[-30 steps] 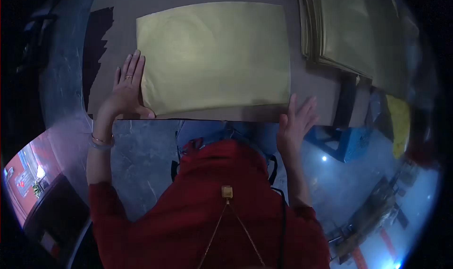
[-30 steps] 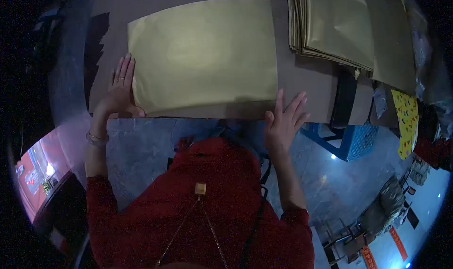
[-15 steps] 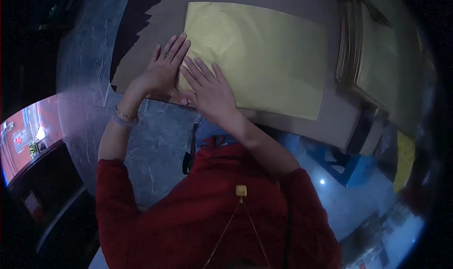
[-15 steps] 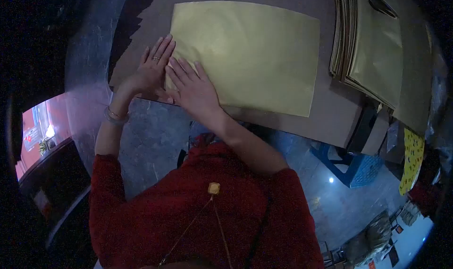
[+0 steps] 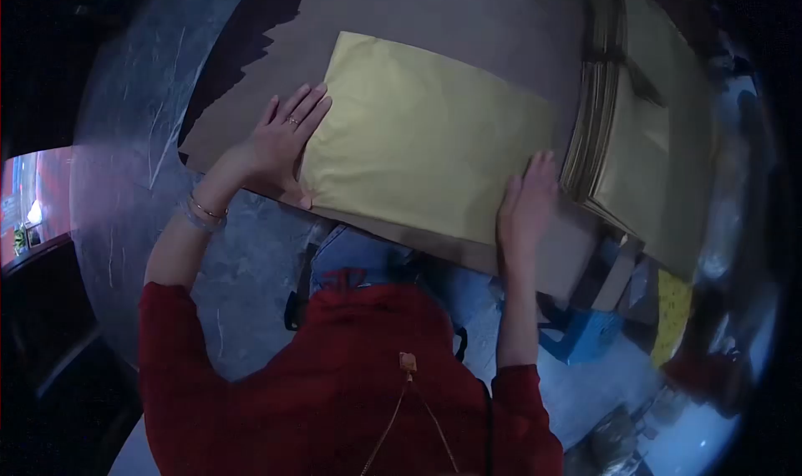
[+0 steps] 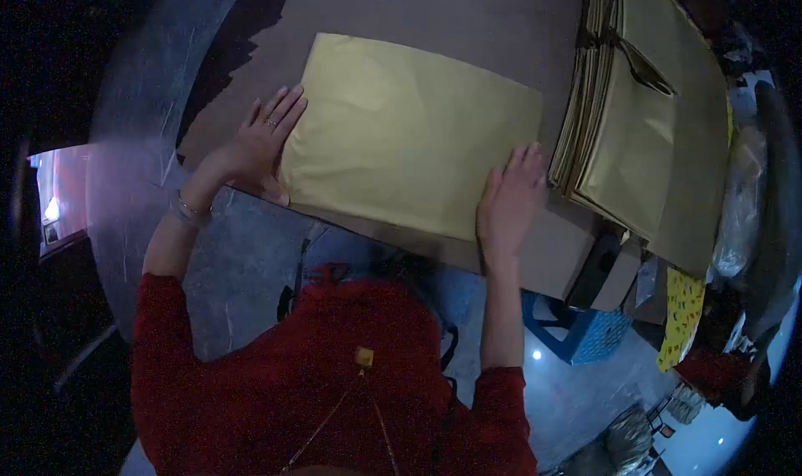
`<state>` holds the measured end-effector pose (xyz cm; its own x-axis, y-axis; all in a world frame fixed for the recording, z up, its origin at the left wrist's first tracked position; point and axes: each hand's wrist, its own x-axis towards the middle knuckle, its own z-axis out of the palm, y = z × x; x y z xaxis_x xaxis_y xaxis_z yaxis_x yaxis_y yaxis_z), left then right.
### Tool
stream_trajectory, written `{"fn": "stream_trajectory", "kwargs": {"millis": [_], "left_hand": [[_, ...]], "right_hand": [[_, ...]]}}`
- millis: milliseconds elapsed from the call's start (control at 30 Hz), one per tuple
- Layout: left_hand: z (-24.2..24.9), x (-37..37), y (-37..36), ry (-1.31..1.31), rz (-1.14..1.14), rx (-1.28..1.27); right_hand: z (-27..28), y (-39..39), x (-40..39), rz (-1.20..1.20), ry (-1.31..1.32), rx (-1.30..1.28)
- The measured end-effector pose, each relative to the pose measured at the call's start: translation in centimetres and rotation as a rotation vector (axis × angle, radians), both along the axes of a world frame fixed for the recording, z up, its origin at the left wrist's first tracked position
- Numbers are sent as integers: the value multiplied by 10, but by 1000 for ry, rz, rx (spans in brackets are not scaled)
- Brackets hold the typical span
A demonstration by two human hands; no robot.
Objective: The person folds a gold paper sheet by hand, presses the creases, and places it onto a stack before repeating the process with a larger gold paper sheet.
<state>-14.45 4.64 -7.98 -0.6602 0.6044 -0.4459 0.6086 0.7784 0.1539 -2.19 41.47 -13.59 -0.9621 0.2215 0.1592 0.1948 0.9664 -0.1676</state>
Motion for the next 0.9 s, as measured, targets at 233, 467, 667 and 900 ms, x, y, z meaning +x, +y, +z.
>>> {"fn": "stream_trajectory", "kwargs": {"millis": [233,467,667,900], "left_hand": [[13,-4,11,-76,19,-73],[14,-2,7,-60,10,-20],[2,-2,1,-38,-30,87],[-14,-51,43,144,795,786]], "right_hand": [[3,-159,-81,602,28,-212],[10,-46,-92,143,-80,-99],[9,33,-25,80,28,-359],[29,-40,74,44,83,-237]]}}
